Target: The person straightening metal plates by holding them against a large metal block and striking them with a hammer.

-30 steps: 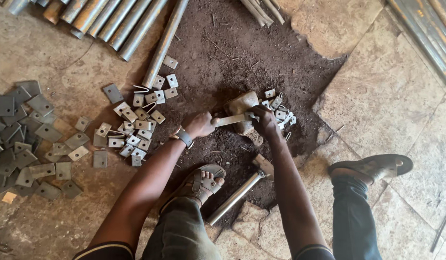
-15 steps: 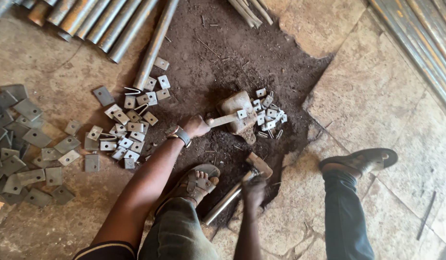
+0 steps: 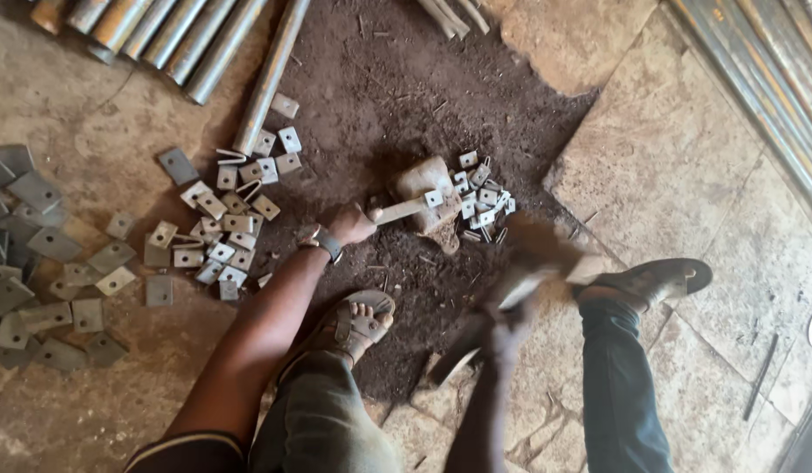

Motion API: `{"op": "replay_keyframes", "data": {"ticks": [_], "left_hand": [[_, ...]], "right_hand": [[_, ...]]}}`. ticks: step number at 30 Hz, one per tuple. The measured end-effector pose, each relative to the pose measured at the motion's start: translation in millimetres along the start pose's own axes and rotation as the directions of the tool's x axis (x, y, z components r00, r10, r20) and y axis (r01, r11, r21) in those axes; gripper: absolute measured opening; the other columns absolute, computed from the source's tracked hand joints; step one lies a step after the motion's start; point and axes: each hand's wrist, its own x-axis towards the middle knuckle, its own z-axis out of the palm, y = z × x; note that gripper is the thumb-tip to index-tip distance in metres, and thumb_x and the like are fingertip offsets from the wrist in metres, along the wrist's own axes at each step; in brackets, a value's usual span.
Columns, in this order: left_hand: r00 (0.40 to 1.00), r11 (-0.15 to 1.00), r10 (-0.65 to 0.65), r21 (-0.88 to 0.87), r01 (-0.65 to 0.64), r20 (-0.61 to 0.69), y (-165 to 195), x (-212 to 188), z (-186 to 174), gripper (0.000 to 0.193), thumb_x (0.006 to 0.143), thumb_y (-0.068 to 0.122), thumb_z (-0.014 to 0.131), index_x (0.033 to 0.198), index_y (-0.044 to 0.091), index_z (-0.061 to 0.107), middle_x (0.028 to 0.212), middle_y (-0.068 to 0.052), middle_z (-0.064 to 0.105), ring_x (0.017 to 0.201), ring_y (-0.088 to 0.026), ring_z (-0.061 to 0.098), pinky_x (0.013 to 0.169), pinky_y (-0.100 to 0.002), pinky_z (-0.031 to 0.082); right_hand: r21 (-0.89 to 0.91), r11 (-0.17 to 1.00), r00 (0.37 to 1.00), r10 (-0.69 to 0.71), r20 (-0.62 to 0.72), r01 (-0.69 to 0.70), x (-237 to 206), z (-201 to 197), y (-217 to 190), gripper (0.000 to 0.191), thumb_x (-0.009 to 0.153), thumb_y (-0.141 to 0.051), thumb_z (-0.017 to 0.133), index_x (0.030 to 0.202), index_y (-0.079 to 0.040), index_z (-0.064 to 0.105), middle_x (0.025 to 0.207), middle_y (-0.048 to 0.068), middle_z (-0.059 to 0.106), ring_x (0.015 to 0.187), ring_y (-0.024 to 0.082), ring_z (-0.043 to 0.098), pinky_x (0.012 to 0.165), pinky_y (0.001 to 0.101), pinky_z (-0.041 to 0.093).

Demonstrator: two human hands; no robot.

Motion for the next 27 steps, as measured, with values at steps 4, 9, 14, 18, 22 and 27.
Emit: {"op": "replay_keyframes", "data": {"ticks": [4, 9, 14, 18, 22, 27], "left_hand": [[0.994, 0.995, 0.095, -0.014, -0.096, -0.050, 3.3, -9.3, -3.4, 0.047, 0.105, 0.044, 0.048, 0.084, 0.006, 0.067, 0.059, -0.005, 0.051, 0.048, -0.018, 0.041, 0.043, -0.040, 0.036], [0.999, 0.999, 0.014, -0.035, -0.012, 0.044, 7.5, -16.8, -7.7, 0.033, 0.100, 0.038, 0.057, 0.096, 0.007, 0.068, 0.061, -0.002, 0.053, 0.049, -0.014, 0.044, 0.045, -0.034, 0.037], [1.000, 1.000, 0.002, -0.016, -0.002, 0.015, 9.2, -17.7, -6.2, 0.036, 0.102, 0.038, 0.055, 0.099, 0.005, 0.069, 0.064, -0.003, 0.055, 0.049, -0.014, 0.044, 0.043, -0.034, 0.038], [1.000, 1.000, 0.006, -0.012, -0.006, -0.004, 7.5, -14.4, 1.4, 0.036, 0.102, 0.037, 0.055, 0.098, 0.005, 0.069, 0.064, -0.004, 0.057, 0.047, -0.014, 0.044, 0.041, -0.035, 0.037], [1.000, 1.000, 0.019, 0.007, -0.019, -0.022, 2.8, -9.1, 12.4, 0.035, 0.101, 0.036, 0.056, 0.097, 0.004, 0.069, 0.065, -0.005, 0.059, 0.045, -0.015, 0.044, 0.038, -0.035, 0.037], [0.998, 0.998, 0.044, -0.032, -0.045, -0.041, -2.7, -4.4, 24.6, 0.036, 0.102, 0.035, 0.055, 0.095, 0.003, 0.070, 0.064, -0.005, 0.059, 0.045, -0.015, 0.045, 0.038, -0.035, 0.037]], "right_hand": [[0.344, 0.845, 0.903, -0.430, -0.019, 0.409, 103.2, -41.3, -101.4, 0.023, 0.101, -0.012, 0.070, 0.120, -0.005, 0.061, 0.089, 0.006, 0.063, 0.063, 0.008, 0.057, 0.057, 0.0185, 0.053], [-0.357, 0.751, 0.671, -0.659, -0.341, 0.556, 139.6, 6.2, -65.1, 0.032, 0.094, -0.006, 0.070, 0.124, -0.003, 0.058, 0.086, 0.006, 0.063, 0.062, 0.010, 0.059, 0.052, 0.0226, 0.053], [-0.670, 0.730, 0.969, 0.240, 0.062, -0.138, 77.3, 95.3, 16.6, 0.042, 0.088, 0.000, 0.069, 0.127, -0.002, 0.055, 0.083, 0.006, 0.064, 0.061, 0.012, 0.060, 0.048, 0.0268, 0.053], [-0.310, 0.941, 0.990, 0.139, -0.007, -0.134, 63.3, 85.9, -31.6, 0.051, 0.082, 0.005, 0.069, 0.130, 0.000, 0.052, 0.081, 0.006, 0.064, 0.060, 0.014, 0.062, 0.045, 0.0301, 0.053], [-0.114, 0.917, 0.921, -0.388, -0.041, 0.381, 82.0, 62.8, -79.6, 0.051, 0.090, 0.003, 0.067, 0.133, -0.008, 0.042, 0.093, 0.006, 0.065, 0.068, 0.011, 0.065, 0.056, 0.0252, 0.059], [-0.702, 0.606, 0.817, -0.573, -0.059, 0.374, 88.5, 74.4, -5.6, 0.016, 0.102, -0.017, 0.068, 0.103, -0.011, 0.053, 0.072, 0.003, 0.062, 0.052, 0.010, 0.057, 0.047, 0.0256, 0.052]]}}
